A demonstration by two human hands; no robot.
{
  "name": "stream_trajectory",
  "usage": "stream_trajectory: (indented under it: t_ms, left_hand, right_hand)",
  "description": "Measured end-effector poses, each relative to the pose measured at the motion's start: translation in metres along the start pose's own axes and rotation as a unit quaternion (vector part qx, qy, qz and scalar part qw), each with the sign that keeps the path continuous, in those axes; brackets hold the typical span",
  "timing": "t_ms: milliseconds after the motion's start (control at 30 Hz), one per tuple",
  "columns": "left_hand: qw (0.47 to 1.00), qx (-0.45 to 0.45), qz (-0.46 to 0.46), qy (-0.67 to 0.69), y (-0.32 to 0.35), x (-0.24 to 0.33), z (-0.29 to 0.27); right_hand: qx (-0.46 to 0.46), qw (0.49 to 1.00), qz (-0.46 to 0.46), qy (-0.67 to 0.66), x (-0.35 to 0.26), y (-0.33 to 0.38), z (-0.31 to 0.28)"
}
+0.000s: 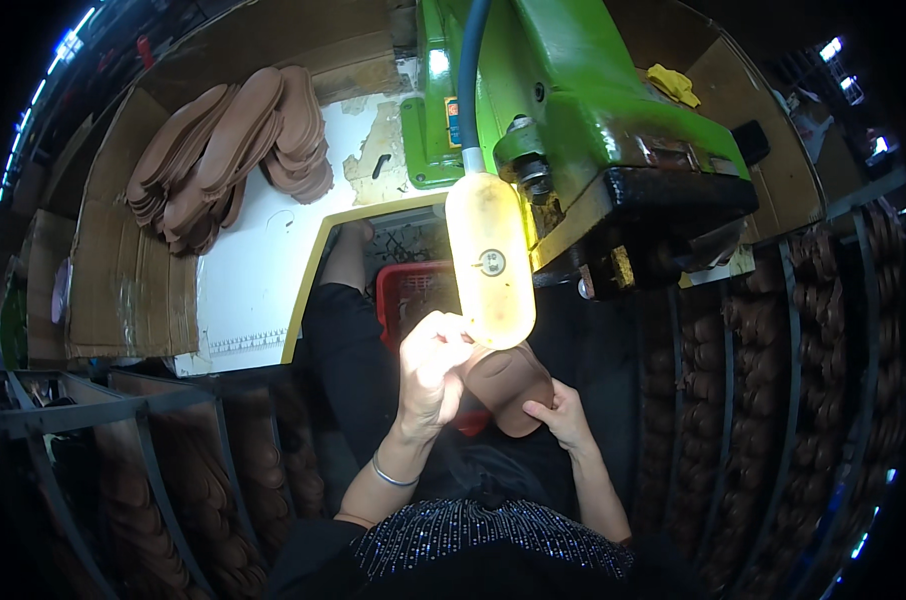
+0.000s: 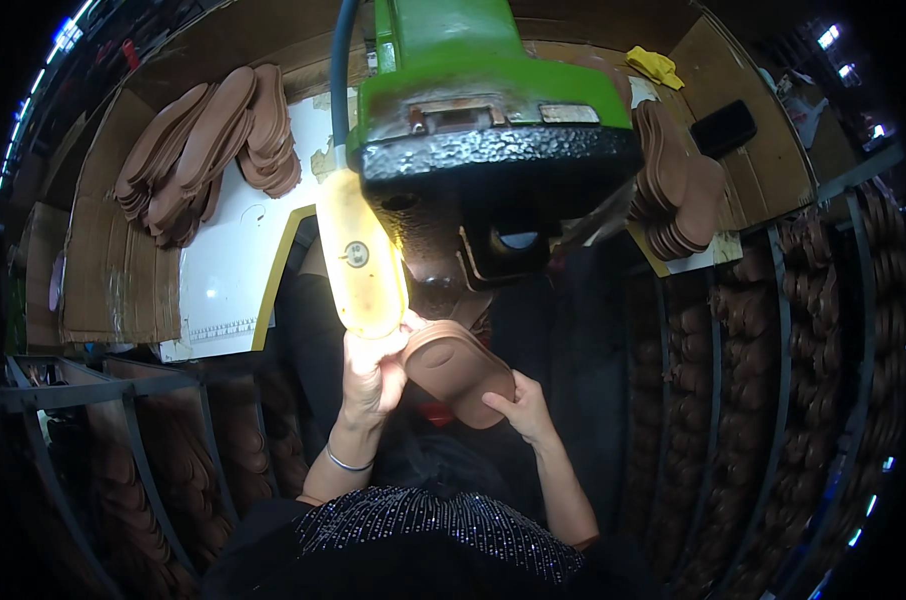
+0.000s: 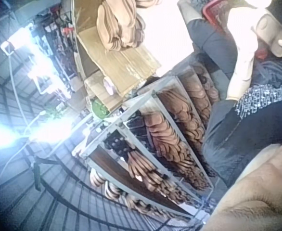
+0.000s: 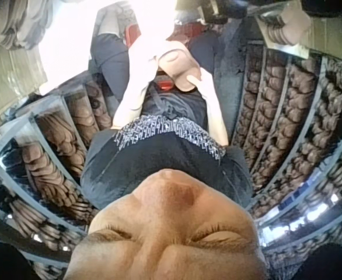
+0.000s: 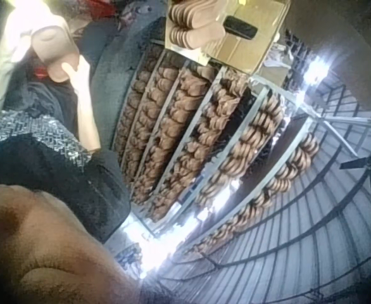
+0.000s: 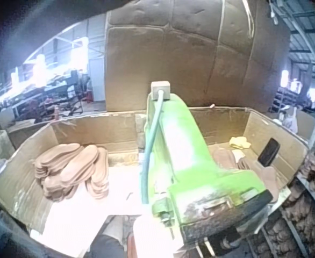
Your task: The person takes shoe soles one by one from a box, trims their edges using a machine, and stacks the soles into another box.
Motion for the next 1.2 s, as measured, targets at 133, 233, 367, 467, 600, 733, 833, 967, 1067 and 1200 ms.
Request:
stream_trajectory:
  t_ms: [133,233,367,467,600,733,833,967,1067,1200]
  left_hand:
    - [1.000,-0.001,0.015,0.001,-0.001,0.012,-0.002]
    - [0.995,-0.007,0.096,0.014,-0.009,0.042,-0.011]
    - [0.911,0.231,0.323,-0.109,-0.052,0.119,-0.089]
    - [0.792,0.337,0.436,-0.264,-0.095,0.182,-0.116]
    - [0.614,0.392,0.457,-0.511,-0.152,0.220,-0.099]
    - [0.548,0.375,0.429,-0.613,-0.189,0.224,-0.040]
    - [0.485,0.354,0.447,-0.663,-0.207,0.247,-0.040]
    - [0.787,0.224,0.453,-0.354,-0.169,0.289,-0.073]
    - [0.796,0.157,0.446,-0.379,-0.052,0.283,-0.054]
    - [0.746,0.004,0.375,-0.550,0.061,0.226,-0.041]
  right_hand:
    - [-0.022,1.000,0.006,0.012,0.002,-0.005,0.010]
    - [-0.021,0.999,-0.005,0.031,0.002,-0.014,0.013]
    - [0.113,0.966,-0.159,0.169,-0.023,-0.040,0.002]
    - [0.115,0.939,-0.189,0.263,-0.011,-0.067,0.001]
    - [0.044,0.932,-0.180,0.312,-0.005,-0.076,0.029]
    - [0.024,0.949,-0.124,0.288,0.018,-0.069,0.029]
    - [0.005,0.954,-0.090,0.285,0.038,-0.062,0.035]
    - [0.005,0.967,-0.057,0.250,0.041,-0.054,0.025]
    - [-0.018,0.986,-0.020,0.165,0.037,-0.050,0.035]
    - [-0.125,0.980,0.107,-0.115,0.011,-0.043,0.074]
Point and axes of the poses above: each hand's wrist, its own y-axis away from the middle knuckle, its own z-axis out of the palm, x = y × z, the point moved 10 cm from there along -y, towards the middle knuckle, and after that the axes turned 8 degrees about x, right-handed, at the moved point
